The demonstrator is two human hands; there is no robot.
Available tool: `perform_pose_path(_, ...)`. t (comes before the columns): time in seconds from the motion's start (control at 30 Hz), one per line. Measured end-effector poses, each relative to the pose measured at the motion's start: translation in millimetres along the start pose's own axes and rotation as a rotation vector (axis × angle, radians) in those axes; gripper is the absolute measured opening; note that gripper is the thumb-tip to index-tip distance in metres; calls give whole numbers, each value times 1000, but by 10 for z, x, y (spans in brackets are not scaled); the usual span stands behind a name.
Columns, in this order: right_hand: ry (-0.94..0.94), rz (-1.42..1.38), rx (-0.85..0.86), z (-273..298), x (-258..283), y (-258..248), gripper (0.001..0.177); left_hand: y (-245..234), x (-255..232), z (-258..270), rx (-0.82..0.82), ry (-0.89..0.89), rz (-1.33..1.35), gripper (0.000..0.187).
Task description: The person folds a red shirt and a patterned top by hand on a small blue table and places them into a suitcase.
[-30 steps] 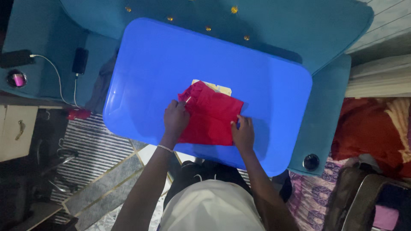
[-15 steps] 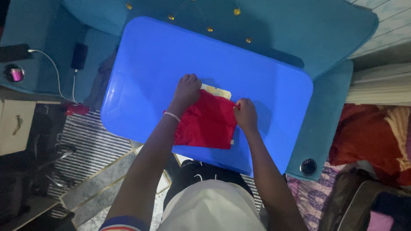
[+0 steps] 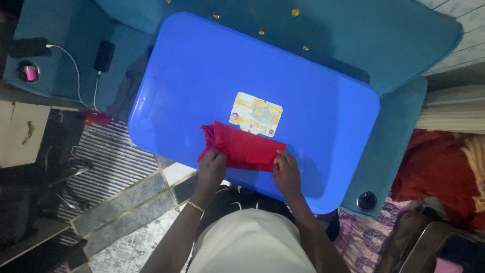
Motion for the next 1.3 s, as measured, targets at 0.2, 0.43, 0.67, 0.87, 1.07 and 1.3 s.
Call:
perform_pose_path(0.2, 21, 118, 43, 101, -67, 98, 16, 271, 138, 316, 83, -44, 3, 3)
perform_pose_path(0.43, -50, 141, 26, 123, 141, 45, 20, 199, 72, 389, 86, -12, -9, 20)
perform_pose_path(0.67, -78, 201, -17, -25, 303, 239, 28, 240, -422, 153, -86, 178, 29, 25)
perform_pose_path(0.87, -75, 389, 36, -59, 144, 568, 48, 785, -342, -146, 91, 143, -260, 45)
perform_pose_path(1.07, -50, 260, -73, 45, -242, 524, 46, 921, -191, -48, 144, 103, -317, 58)
perform_pose_path(1.3, 220, 299, -175, -71, -534, 288, 70, 923, -198, -26, 125, 121, -350, 56)
Point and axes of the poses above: each hand's wrist, its own z-axis away from the middle knuckle, its own y-axis out of the palm, x = y × z, the point moved 8 cm from there along -z, towards the middle knuckle, and after that the axes turned 15 degrees about -z, right-handed, at the moved point
